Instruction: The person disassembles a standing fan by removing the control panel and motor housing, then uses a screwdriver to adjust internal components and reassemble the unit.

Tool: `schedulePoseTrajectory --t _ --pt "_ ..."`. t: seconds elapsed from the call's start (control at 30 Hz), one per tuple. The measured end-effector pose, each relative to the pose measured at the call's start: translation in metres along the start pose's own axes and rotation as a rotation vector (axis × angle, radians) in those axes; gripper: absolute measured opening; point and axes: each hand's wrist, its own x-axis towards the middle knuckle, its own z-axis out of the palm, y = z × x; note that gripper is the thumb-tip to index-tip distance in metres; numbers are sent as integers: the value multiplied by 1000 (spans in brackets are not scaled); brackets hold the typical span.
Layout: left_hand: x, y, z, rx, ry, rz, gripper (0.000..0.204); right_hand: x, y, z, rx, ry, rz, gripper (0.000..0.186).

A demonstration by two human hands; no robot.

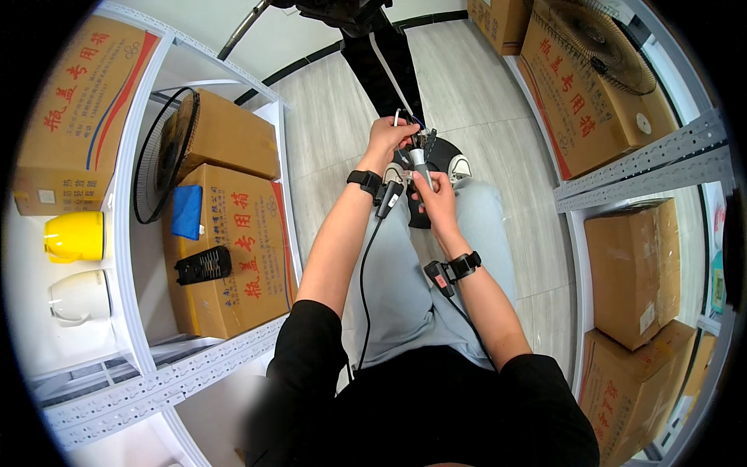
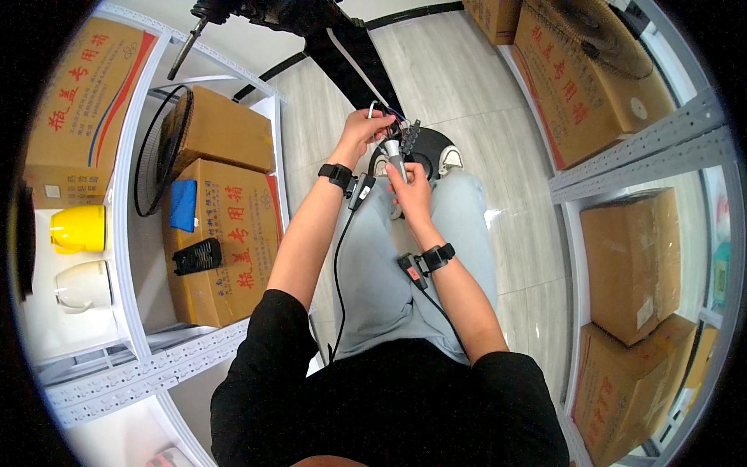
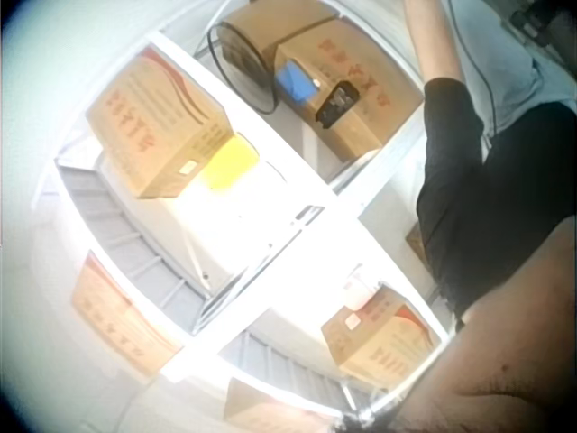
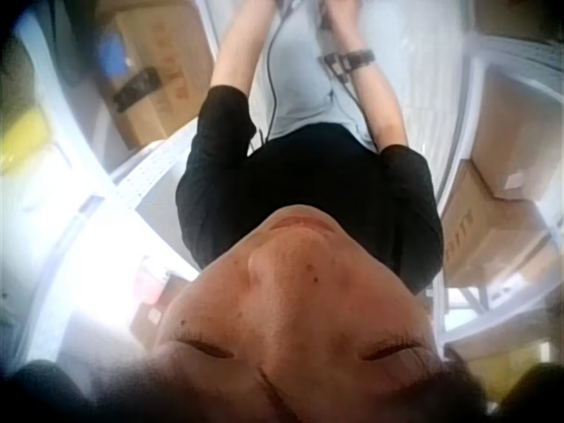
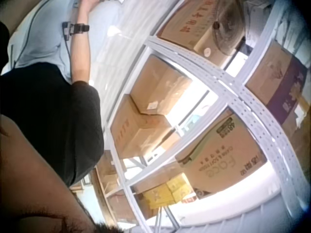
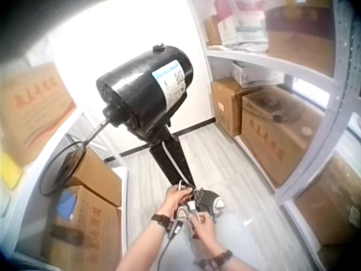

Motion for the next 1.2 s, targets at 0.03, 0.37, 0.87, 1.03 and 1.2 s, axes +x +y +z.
schedulePoseTrajectory --t 0.03,0.37,0.87,1.03,1.2 --pt "1 0 -1 5 1 3 22 3 1 -5 231 -142 128 45" --pt "-1 1 3 -49 -70 -20 10 4 -4 -5 177 -29 88 37" --pt "5 -4 0 -29 58 -14 26 11 -8 -12 457 -233 364 41" --pt "-3 0 6 65 31 43 29 7 2 -4 153 -64 137 39" --pt "5 -6 -2 58 74 47 30 11 -5 -21 695 -360 473 42"
